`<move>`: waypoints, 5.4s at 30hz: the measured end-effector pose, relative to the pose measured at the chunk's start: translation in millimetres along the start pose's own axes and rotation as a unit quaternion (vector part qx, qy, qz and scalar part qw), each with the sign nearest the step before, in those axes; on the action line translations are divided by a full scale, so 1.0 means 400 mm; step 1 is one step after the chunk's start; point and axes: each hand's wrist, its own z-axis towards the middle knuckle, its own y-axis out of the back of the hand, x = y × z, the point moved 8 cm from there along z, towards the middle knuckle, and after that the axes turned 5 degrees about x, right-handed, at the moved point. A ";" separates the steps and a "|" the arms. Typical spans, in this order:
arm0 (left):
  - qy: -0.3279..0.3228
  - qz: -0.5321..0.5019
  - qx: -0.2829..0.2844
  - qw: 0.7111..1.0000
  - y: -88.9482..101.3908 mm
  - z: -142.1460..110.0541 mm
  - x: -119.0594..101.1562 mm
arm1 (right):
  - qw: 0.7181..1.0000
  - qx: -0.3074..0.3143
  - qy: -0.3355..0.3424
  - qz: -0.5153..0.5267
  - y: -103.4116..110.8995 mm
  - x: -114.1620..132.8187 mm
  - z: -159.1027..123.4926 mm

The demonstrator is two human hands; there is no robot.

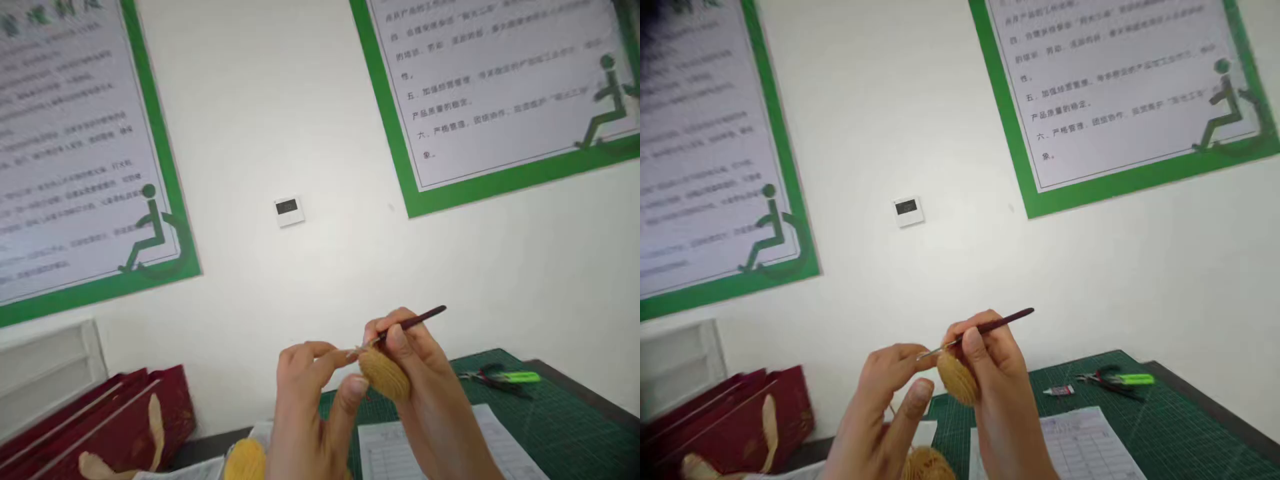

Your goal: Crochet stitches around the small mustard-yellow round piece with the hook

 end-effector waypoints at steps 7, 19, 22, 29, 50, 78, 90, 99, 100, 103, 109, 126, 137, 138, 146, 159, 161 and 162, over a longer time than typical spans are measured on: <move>0.145 -0.387 -0.037 0.910 -0.022 -0.009 0.002 | 0.999 0.044 0.000 -0.013 -0.016 -0.015 -0.003; 0.166 -0.428 -0.092 0.884 -0.007 -0.014 -0.010 | 0.985 0.065 0.107 -0.116 -0.019 0.036 -0.018; 0.163 -0.432 -0.094 0.882 -0.007 -0.013 -0.013 | 0.980 0.070 0.126 -0.136 -0.018 0.050 -0.023; 0.180 -0.421 -0.098 0.884 -0.005 -0.020 -0.007 | 0.964 0.086 0.180 -0.178 -0.032 0.089 -0.023; 0.138 -0.436 -0.110 0.882 0.001 -0.021 -0.031 | 0.731 0.192 0.414 -0.507 -0.135 0.179 -0.125; 0.167 -0.390 -0.142 0.894 -0.009 -0.026 -0.030 | 0.775 0.092 0.423 -0.460 -0.085 0.138 -0.117; 0.178 -0.483 -0.044 0.856 -0.025 -0.018 -0.007 | 0.989 0.090 -0.110 -0.048 -0.035 -0.018 -0.011; 0.186 -0.491 -0.076 0.848 -0.024 -0.023 -0.005 | 0.830 0.131 0.388 -0.378 -0.082 0.137 -0.082; 0.192 -0.512 -0.061 0.835 -0.034 -0.023 -0.006 | 0.769 0.121 0.459 -0.429 -0.094 0.155 -0.109; 0.235 -0.587 -0.003 0.775 -0.071 -0.026 -0.010 | 0.732 0.119 0.508 -0.438 -0.108 0.167 -0.137; 0.250 -0.629 0.069 0.733 -0.091 -0.024 -0.013 | 0.951 0.099 0.264 -0.128 -0.052 0.085 -0.064; 0.167 -0.489 -0.028 0.856 -0.030 -0.018 0.004 | 0.974 0.124 0.131 -0.135 -0.061 0.054 -0.045; 0.157 -0.478 -0.063 0.862 -0.018 -0.016 -0.010 | 0.974 0.103 0.148 -0.138 -0.039 0.071 -0.036; 0.157 -0.479 -0.066 0.861 -0.017 -0.016 -0.010 | 0.973 0.105 0.151 -0.141 -0.038 0.074 -0.036; 0.163 -0.468 -0.070 0.865 -0.016 -0.018 -0.003 | 0.938 0.140 0.220 -0.230 -0.048 0.112 -0.051; 0.159 -0.446 -0.096 0.876 -0.009 -0.018 -0.002 | 0.831 0.186 0.364 -0.378 -0.111 0.182 -0.085; 0.161 -0.435 -0.104 0.880 -0.007 -0.021 -0.002 | 0.781 0.208 0.398 -0.433 -0.131 0.190 -0.101; 0.161 -0.428 -0.107 0.883 -0.006 -0.023 -0.003 | 0.755 0.218 0.413 -0.460 -0.139 0.192 -0.109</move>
